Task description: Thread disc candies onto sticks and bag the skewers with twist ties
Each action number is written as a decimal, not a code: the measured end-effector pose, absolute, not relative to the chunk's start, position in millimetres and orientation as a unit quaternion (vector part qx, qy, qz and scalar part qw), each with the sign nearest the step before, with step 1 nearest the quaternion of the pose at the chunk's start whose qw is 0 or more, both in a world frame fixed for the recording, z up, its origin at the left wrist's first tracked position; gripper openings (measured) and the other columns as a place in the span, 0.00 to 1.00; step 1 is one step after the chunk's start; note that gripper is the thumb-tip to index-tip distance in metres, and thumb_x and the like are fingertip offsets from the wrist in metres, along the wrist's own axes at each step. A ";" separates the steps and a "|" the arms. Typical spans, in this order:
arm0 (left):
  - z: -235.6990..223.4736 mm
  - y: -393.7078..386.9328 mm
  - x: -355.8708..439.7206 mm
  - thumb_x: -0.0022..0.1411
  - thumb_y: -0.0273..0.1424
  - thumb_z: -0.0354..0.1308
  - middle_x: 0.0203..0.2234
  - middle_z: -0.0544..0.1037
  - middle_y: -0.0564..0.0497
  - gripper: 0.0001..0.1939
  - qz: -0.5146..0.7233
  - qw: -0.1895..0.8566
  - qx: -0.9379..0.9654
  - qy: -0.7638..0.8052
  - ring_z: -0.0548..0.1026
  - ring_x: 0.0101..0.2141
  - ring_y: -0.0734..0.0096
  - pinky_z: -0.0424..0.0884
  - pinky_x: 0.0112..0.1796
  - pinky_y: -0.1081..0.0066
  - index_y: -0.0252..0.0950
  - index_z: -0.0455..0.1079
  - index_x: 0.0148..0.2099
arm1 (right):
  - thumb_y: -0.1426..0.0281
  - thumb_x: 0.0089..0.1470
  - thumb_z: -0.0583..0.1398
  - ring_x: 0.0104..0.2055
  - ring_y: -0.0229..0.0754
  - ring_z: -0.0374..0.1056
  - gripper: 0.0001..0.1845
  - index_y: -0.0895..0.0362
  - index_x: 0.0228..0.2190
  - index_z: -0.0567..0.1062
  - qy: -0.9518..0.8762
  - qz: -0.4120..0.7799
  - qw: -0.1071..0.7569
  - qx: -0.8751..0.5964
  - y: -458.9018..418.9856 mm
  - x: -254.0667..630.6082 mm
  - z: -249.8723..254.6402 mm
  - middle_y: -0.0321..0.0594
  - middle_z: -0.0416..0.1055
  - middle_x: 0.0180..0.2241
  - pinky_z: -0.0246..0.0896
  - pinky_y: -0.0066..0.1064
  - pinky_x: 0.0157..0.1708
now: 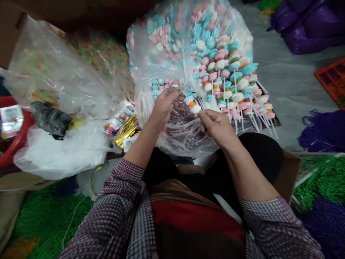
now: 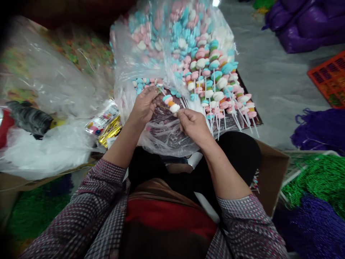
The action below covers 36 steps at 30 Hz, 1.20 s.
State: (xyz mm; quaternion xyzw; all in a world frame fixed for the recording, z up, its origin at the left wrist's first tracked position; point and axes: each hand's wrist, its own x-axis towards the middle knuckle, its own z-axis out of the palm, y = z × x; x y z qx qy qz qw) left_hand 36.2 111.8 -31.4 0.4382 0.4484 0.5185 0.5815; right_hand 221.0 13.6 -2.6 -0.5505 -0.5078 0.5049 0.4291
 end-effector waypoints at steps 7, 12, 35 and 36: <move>-31.8 102.3 34.9 0.66 0.30 0.65 0.37 0.79 0.50 0.05 0.563 0.613 0.389 0.396 0.81 0.46 0.66 0.76 0.46 0.66 0.37 0.73 0.41 | 0.46 0.58 0.62 0.18 0.32 0.51 0.25 0.56 0.30 0.77 -0.547 0.465 0.430 -0.548 12.4 217.9 -5.1 0.29 0.61 0.15 0.46 0.28 0.21; -34.2 102.0 34.2 0.66 0.29 0.64 0.37 0.81 0.52 0.03 0.559 0.579 0.438 0.401 0.81 0.42 0.70 0.77 0.48 0.66 0.38 0.73 0.42 | 0.51 0.60 0.59 0.19 0.34 0.53 0.21 0.56 0.30 0.77 -0.573 0.419 0.396 -0.582 13.3 219.6 -8.4 0.30 0.62 0.16 0.49 0.29 0.24; -42.9 132.2 51.9 0.67 0.26 0.55 0.40 0.83 0.46 0.08 0.371 0.342 0.668 0.547 0.81 0.44 0.59 0.73 0.52 0.61 0.38 0.76 0.39 | 0.46 0.53 0.67 0.17 0.30 0.47 0.24 0.54 0.29 0.73 -0.433 0.467 0.531 -0.559 27.8 235.8 -5.6 0.29 0.62 0.20 0.39 0.26 0.17; -45.5 138.8 57.8 0.65 0.26 0.57 0.38 0.82 0.45 0.07 0.342 0.313 0.688 0.558 0.79 0.46 0.56 0.71 0.55 0.58 0.37 0.74 0.34 | 0.46 0.52 0.67 0.17 0.29 0.46 0.24 0.54 0.30 0.73 -0.423 0.470 0.543 -0.552 27.5 236.8 -2.6 0.28 0.62 0.20 0.39 0.26 0.17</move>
